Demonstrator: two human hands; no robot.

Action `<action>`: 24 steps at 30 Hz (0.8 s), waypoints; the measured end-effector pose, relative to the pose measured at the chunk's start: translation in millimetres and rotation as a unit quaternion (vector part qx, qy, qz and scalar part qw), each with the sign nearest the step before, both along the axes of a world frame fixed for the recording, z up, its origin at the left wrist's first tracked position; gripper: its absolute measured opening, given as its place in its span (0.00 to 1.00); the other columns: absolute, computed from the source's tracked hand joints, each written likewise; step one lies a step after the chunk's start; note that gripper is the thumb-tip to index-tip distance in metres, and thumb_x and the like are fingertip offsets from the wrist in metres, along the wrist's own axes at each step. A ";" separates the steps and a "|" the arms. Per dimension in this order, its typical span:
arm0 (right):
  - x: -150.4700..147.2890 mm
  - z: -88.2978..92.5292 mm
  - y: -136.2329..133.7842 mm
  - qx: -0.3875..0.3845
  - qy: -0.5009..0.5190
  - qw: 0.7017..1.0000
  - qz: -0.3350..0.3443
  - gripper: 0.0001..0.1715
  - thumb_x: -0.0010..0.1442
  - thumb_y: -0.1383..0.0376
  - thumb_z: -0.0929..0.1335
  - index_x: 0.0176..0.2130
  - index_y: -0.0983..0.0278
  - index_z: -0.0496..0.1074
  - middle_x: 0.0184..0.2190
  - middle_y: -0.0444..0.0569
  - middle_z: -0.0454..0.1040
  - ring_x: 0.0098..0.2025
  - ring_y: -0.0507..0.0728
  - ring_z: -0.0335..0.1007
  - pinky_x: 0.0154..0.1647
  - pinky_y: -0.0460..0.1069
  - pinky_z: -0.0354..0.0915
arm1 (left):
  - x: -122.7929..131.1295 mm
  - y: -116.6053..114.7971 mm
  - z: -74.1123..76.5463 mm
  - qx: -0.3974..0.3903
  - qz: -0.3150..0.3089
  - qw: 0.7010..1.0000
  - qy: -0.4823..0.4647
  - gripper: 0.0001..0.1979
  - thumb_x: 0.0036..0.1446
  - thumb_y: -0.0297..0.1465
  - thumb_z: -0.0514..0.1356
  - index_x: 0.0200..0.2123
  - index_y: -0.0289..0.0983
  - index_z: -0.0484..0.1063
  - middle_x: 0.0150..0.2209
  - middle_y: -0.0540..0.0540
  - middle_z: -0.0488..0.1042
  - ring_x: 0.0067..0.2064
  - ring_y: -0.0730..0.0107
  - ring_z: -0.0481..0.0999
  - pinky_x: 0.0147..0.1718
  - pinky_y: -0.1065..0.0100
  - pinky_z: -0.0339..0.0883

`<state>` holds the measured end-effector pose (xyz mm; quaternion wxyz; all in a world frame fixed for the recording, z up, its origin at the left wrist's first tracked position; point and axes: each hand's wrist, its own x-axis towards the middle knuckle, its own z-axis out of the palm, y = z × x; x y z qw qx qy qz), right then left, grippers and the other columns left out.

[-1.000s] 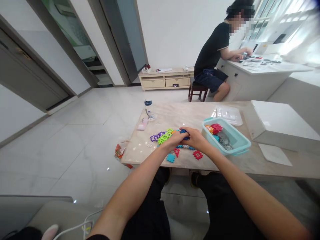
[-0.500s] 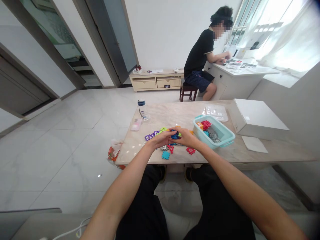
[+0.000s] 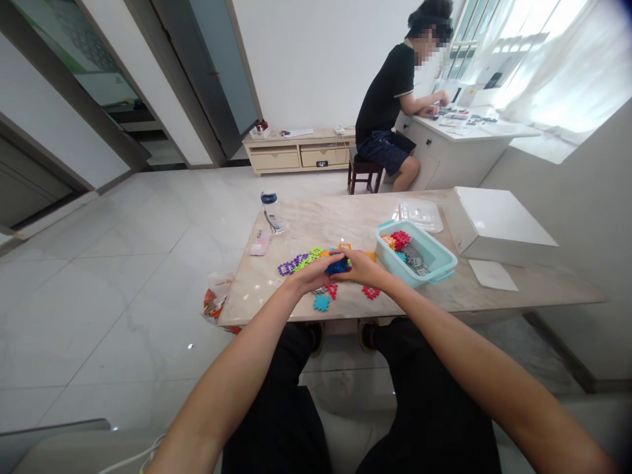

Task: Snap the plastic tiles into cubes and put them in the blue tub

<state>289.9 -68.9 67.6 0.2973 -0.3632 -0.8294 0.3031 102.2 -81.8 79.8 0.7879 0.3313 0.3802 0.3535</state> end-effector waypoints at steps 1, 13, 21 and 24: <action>-1.3 -0.7 0.2 0.002 0.000 1.000 0.001 0.37 0.56 0.60 0.82 0.61 0.63 0.76 0.54 0.54 0.82 0.55 0.63 0.80 0.60 0.55 0.72 | 0.6 -0.2 0.7 -0.003 0.000 1.000 -0.003 0.12 0.61 0.33 0.73 0.45 0.34 0.80 0.42 0.42 0.83 0.36 0.68 0.81 0.33 0.71 0.75; 7.8 21.3 -8.1 0.011 0.057 0.998 0.012 0.30 0.62 0.55 0.77 0.60 0.63 0.76 0.53 0.52 0.81 0.53 0.60 0.79 0.58 0.53 0.72 | -17.3 1.7 5.4 0.018 -0.071 0.995 -0.062 0.12 0.64 0.32 0.70 0.49 0.33 0.81 0.47 0.38 0.84 0.40 0.67 0.84 0.48 0.66 0.79; 8.8 20.4 -12.4 0.022 0.039 0.998 0.037 0.34 0.65 0.52 0.76 0.65 0.62 0.73 0.60 0.55 0.78 0.60 0.62 0.77 0.65 0.55 0.71 | -17.7 4.4 -1.5 0.038 -0.074 0.996 -0.026 0.16 0.60 0.33 0.74 0.50 0.33 0.82 0.46 0.37 0.85 0.41 0.65 0.85 0.46 0.65 0.80; 10.2 15.9 -9.7 0.020 0.030 0.999 0.018 0.43 0.61 0.52 0.79 0.69 0.62 0.70 0.65 0.57 0.75 0.63 0.64 0.76 0.67 0.56 0.70 | -17.7 9.2 -5.7 0.037 -0.053 0.998 0.013 0.16 0.60 0.34 0.75 0.47 0.32 0.82 0.43 0.38 0.85 0.39 0.65 0.84 0.44 0.66 0.80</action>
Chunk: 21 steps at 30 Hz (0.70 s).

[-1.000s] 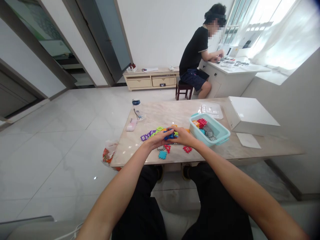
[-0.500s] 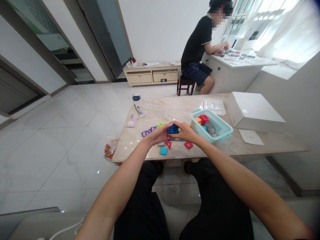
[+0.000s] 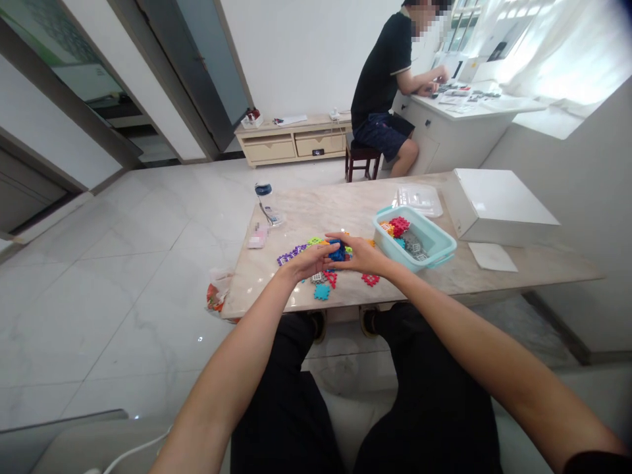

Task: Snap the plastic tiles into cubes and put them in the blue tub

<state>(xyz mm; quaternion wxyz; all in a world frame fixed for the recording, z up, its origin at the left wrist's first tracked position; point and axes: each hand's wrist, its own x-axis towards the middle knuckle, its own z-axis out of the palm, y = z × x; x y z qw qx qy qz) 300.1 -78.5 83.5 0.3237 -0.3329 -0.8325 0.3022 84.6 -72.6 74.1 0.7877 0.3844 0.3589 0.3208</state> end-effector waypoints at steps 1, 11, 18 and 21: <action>0.5 -1.0 1.1 -0.002 -0.006 1.000 -0.008 0.45 0.60 0.52 0.79 0.70 0.62 0.70 0.65 0.57 0.74 0.63 0.64 0.76 0.66 0.56 0.71 | 0.0 1.3 -0.8 0.000 0.011 1.000 0.009 0.15 0.60 0.34 0.75 0.47 0.32 0.82 0.43 0.39 0.85 0.39 0.65 0.84 0.43 0.67 0.80; 3.9 4.9 6.4 -0.013 -0.003 1.000 0.000 0.36 0.60 0.60 0.79 0.65 0.60 0.76 0.59 0.52 0.80 0.57 0.60 0.79 0.63 0.53 0.73 | 4.5 -3.3 6.4 -0.009 0.004 1.000 0.022 0.16 0.62 0.37 0.74 0.47 0.33 0.81 0.40 0.39 0.85 0.38 0.63 0.86 0.44 0.62 0.84; 24.7 -26.3 17.7 -0.072 0.042 0.995 -0.046 0.32 0.61 0.58 0.79 0.62 0.62 0.77 0.58 0.53 0.81 0.57 0.61 0.80 0.66 0.58 0.75 | 5.6 0.9 1.7 -0.024 0.092 0.992 0.077 0.10 0.63 0.33 0.72 0.43 0.31 0.82 0.39 0.38 0.85 0.39 0.63 0.86 0.43 0.67 0.83; 24.9 -37.8 18.6 -0.089 0.036 0.994 -0.050 0.31 0.61 0.61 0.79 0.61 0.62 0.78 0.56 0.52 0.82 0.53 0.60 0.82 0.62 0.57 0.77 | 9.1 -1.3 -0.6 -0.028 0.075 0.994 0.077 0.11 0.63 0.33 0.72 0.44 0.31 0.82 0.39 0.39 0.85 0.40 0.64 0.86 0.46 0.66 0.83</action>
